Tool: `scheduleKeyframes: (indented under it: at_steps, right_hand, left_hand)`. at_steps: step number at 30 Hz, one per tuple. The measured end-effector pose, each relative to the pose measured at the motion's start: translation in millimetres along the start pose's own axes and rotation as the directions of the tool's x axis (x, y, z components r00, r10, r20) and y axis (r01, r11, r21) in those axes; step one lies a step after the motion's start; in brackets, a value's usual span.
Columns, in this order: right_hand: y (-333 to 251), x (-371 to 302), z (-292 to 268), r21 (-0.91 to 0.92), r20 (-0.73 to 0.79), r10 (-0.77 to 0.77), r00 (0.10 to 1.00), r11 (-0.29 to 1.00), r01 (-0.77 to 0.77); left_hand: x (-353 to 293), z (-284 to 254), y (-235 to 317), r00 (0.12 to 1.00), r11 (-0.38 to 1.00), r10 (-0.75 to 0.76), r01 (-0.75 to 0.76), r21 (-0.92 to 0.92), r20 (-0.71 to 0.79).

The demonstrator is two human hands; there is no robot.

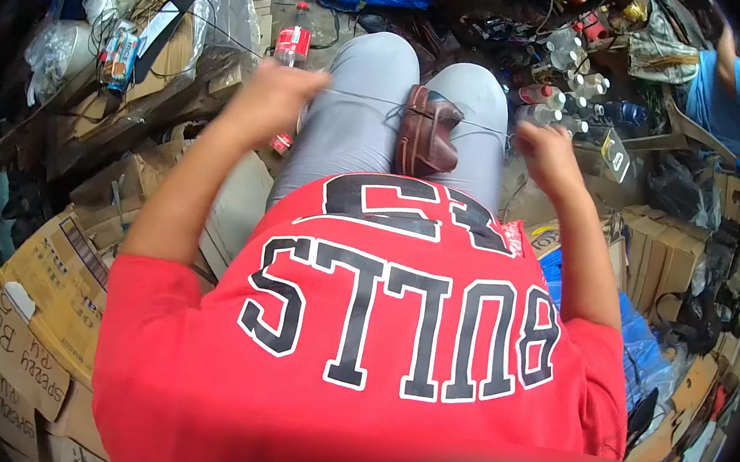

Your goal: The recorder is hand-stitching or lacing together leather components of a shoe upper in a workshop environment.

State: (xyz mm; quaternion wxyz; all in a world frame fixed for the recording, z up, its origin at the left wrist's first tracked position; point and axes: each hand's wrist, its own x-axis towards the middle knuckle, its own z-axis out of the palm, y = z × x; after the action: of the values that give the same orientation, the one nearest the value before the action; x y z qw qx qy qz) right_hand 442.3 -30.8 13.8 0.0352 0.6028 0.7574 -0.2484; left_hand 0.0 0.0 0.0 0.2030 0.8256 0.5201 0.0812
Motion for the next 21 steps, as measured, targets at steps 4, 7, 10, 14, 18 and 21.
scheduleKeyframes:
  at_steps: [4,7,10,14,18,21]
  right_hand:
    - [9,6,-15,0.911,-0.089,0.337,0.937,0.408,-0.06]
    - [-26,33,-9,0.931,-0.242,0.247,0.938,-0.215,0.296]
    - [-57,43,-8,0.823,-0.218,0.152,0.964,-0.503,0.266]
    - [-24,23,-14,0.949,-0.201,0.067,0.977,-0.232,0.211]
    - [54,-30,-36,0.887,-0.423,0.038,0.905,-0.188,0.422]
    - [63,-27,-15,0.889,-0.384,0.575,0.722,0.441,0.121]
  left_hand:
    - [4,-16,2,0.982,0.637,-0.181,0.073,-0.767,-0.057]
    - [37,-15,31,0.952,0.213,-0.132,-0.245,-0.946,-0.276]
    - [55,-9,57,0.978,-0.215,-0.048,-0.208,-0.954,-0.203]
    - [46,0,32,0.994,-0.269,0.038,-0.086,-0.959,-0.1]
    - [2,-16,-36,0.951,-0.055,-0.284,-0.142,-0.988,-0.121]
    - [17,1,-32,0.938,0.095,-0.311,-0.132,-0.987,-0.155]
